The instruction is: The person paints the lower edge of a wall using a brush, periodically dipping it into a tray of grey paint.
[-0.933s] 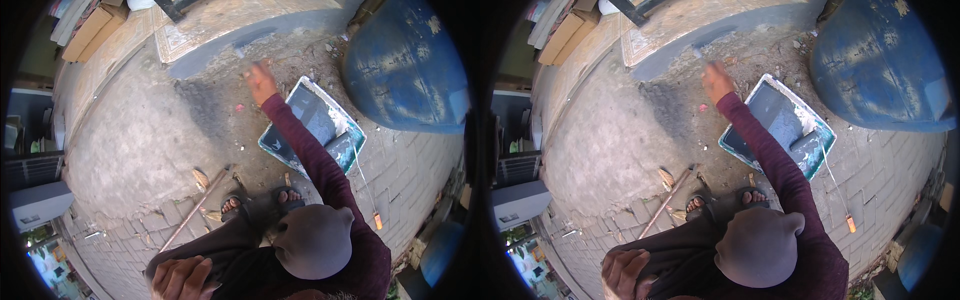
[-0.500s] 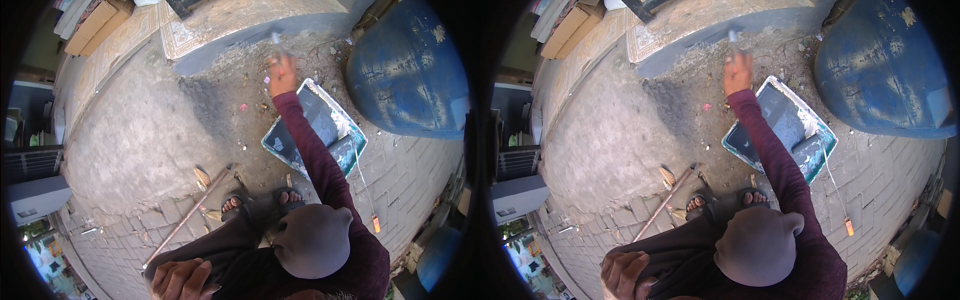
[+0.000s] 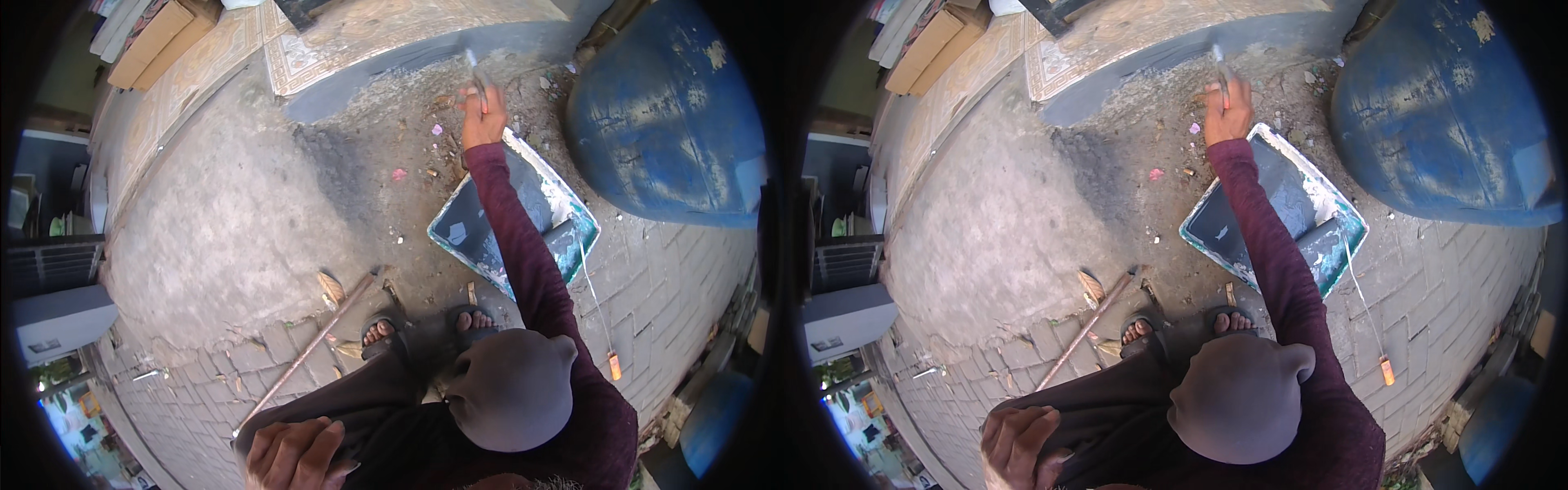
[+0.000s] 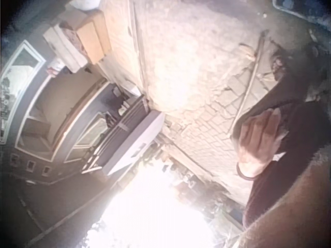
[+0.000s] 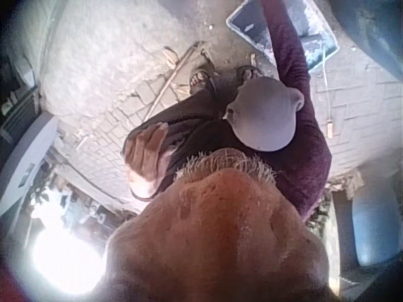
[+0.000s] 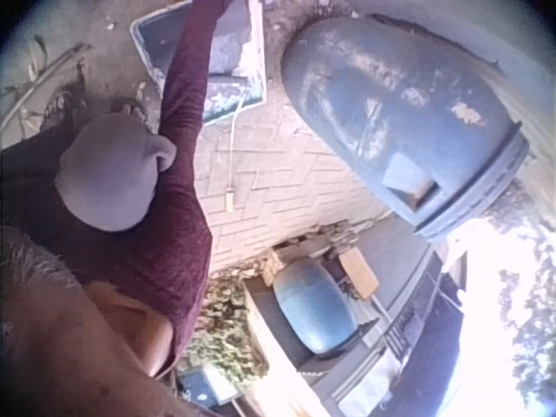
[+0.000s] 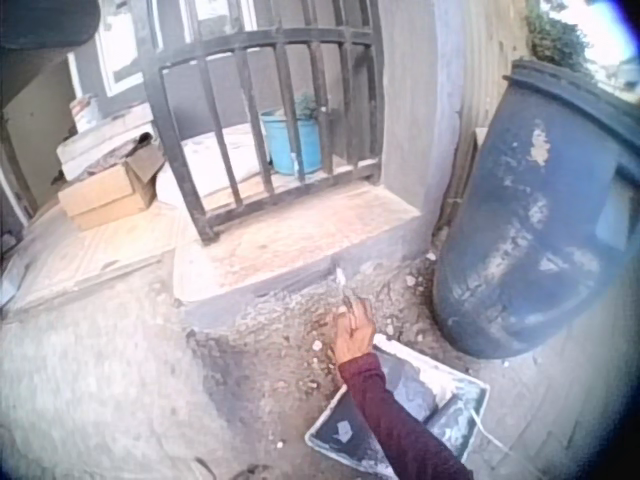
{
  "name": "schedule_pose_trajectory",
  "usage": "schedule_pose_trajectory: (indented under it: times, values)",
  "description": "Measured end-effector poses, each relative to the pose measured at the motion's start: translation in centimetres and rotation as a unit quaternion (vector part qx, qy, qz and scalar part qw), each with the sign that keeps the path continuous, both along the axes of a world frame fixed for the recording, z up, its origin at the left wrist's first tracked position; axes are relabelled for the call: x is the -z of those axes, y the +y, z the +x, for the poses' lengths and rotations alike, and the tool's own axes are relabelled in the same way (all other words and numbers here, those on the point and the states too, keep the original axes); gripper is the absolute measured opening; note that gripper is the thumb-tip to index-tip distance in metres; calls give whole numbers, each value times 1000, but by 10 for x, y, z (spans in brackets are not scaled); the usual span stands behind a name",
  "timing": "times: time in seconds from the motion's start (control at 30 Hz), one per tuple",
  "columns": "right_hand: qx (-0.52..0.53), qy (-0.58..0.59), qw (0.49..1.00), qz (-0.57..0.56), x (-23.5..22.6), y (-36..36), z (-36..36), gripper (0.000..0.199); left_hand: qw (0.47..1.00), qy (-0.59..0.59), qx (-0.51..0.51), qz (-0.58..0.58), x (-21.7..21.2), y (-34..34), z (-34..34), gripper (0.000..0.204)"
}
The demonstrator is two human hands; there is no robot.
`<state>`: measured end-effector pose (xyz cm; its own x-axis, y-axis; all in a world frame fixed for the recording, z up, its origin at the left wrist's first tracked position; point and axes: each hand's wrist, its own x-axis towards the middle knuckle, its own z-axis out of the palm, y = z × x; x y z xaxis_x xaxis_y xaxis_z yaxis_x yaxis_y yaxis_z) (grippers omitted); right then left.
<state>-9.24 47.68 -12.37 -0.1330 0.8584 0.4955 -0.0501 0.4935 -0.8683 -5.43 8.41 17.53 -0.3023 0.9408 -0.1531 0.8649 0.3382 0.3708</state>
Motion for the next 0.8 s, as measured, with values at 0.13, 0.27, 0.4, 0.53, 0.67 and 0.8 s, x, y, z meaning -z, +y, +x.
schedule_pose_trajectory:
  times: [0.13, 0.27, 0.4, 0.53, 0.67, 0.8]
  values:
    - [-48, -62, 994, 73, 10, -28, -18, 39, 1000, -2, 9, -5, -2, 4, 0, 41]
    - [-189, -129, 973, 36, 11, -59, -39, 35, 1000, 2, 13, -9, -2, 5, 1, 42]
    - [-246, -129, 959, 53, 10, -55, -39, 32, 1000, 7, 12, -10, -2, 5, 3, 41]
    - [-177, -125, 976, 32, 19, -21, -33, 33, 1000, 9, 14, 0, 0, 5, 4, 41]
    - [-93, -131, 982, 103, 24, -34, -41, 33, 1000, 1, 1, 2, 0, 2, 2, 41]
    - [-56, -107, 989, 84, 25, -43, -39, 34, 1000, -2, -6, -1, -3, -3, 1, 40]
